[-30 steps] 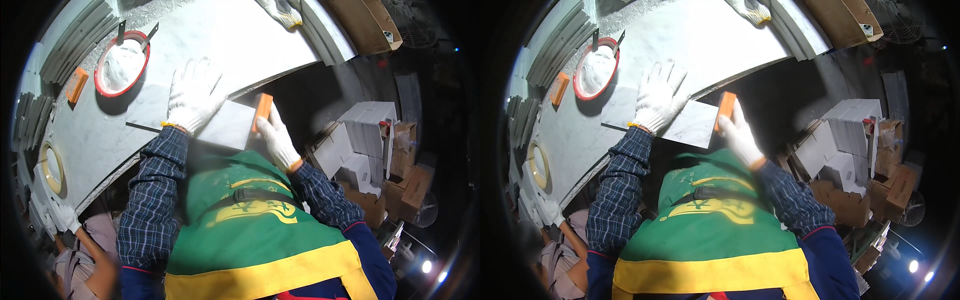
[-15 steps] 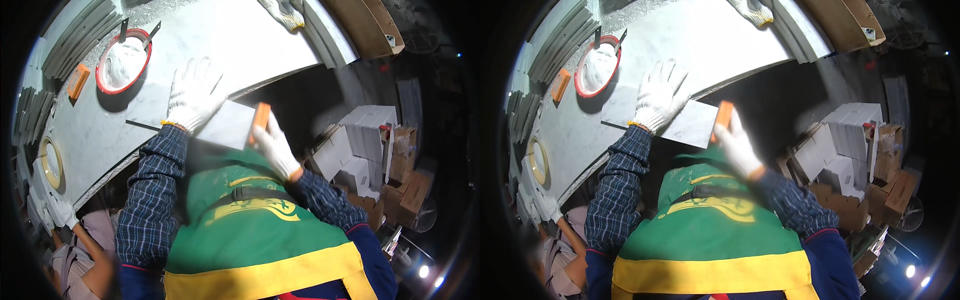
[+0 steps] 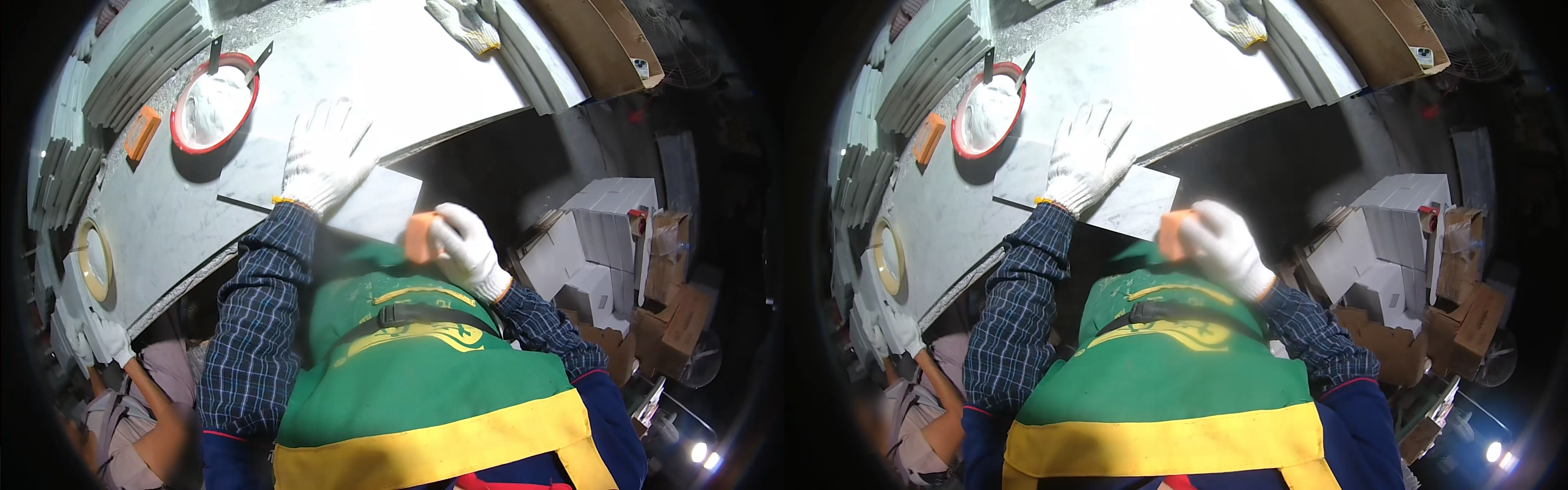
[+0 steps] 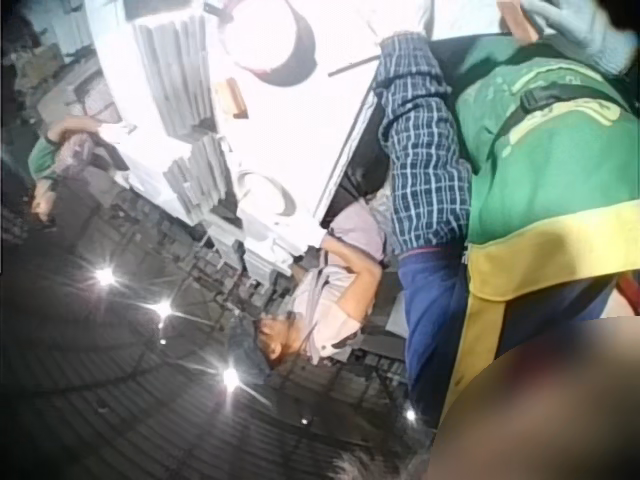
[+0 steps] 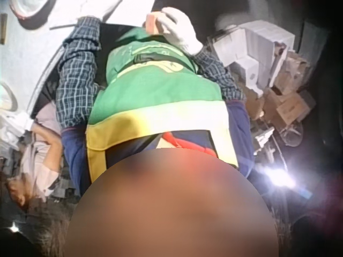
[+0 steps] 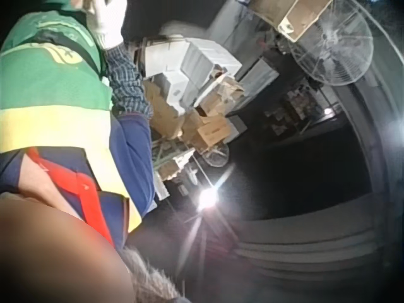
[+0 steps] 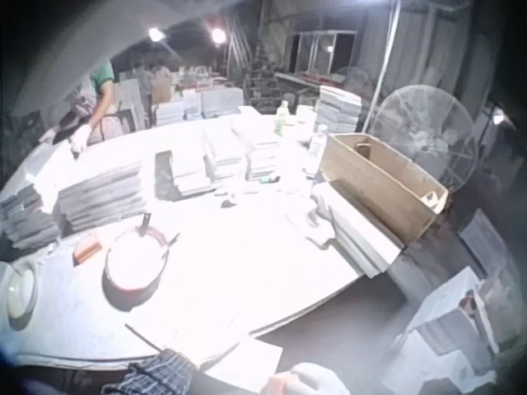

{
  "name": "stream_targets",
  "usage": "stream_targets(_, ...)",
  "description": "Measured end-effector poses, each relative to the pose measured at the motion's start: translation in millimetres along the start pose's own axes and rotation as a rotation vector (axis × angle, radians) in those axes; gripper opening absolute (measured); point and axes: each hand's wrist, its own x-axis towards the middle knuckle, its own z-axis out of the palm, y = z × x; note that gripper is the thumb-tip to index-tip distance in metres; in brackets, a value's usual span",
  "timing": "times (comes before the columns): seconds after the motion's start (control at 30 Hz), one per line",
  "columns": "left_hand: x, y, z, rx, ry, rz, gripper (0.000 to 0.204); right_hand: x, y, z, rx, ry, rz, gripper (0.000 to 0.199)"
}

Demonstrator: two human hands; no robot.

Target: The person applies a white compound to the edges of rectangular tiles using a small metal tool, then smooths and wipes the edges with a cloth and an orange block. The person repeats this process on multiple tiles, handling them one at a time and placing finished pieces aside.

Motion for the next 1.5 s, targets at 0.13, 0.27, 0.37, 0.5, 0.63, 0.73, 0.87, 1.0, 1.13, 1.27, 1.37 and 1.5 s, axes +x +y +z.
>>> stream_targets(0.13,3,2,-3,-0.014,-0.034,-0.013,0.057,30,3,-2,0.389,-0.191,0.529,0.016)
stream_targets(0.27,3,3,-5,-0.013,-0.067,-0.030,0.059,43,5,-3,-0.081,0.060,0.112,0.012)
stream_targets(0.37,3,3,-4,0.014,-0.085,-0.030,0.060,35,2,-5,0.166,-0.127,0.123,0.025)
stream_targets(0.5,1,3,0,-0.017,-0.098,-0.048,0.061,32,20,-1,0.518,-0.163,0.629,0.022)
stream_targets(0.63,3,1,0,0.035,-0.060,-0.016,0.061,26,45,6,-0.081,0.057,0.103,0.057)
stream_targets(0.73,2,-2,1,0.009,-0.102,-0.036,0.061,2,47,-4,0.218,0.043,0.261,0.070)
stream_targets(0.87,-3,-3,5,0.031,-0.054,-0.029,0.060,-7,60,-34,0.815,-0.121,0.830,0.088)
stream_targets(1.0,-5,-4,11,0.047,-0.017,0.015,0.056,20,80,-53,0.925,-0.345,0.912,0.079)
stream_targets(1.13,-7,-3,11,0.027,-0.002,0.038,0.054,65,90,-42,0.862,-0.529,0.735,0.066)
stream_targets(1.27,-5,-1,7,0.034,-0.027,0.027,0.053,92,92,-55,0.534,-0.736,0.599,0.061)
stream_targets(1.37,-5,-2,6,0.028,-0.053,0.009,0.054,100,93,-74,0.190,-0.879,0.420,0.061)
stream_targets(1.5,-6,-2,9,0.045,-0.047,-0.007,0.055,104,84,-62,0.437,-0.692,0.629,0.061)
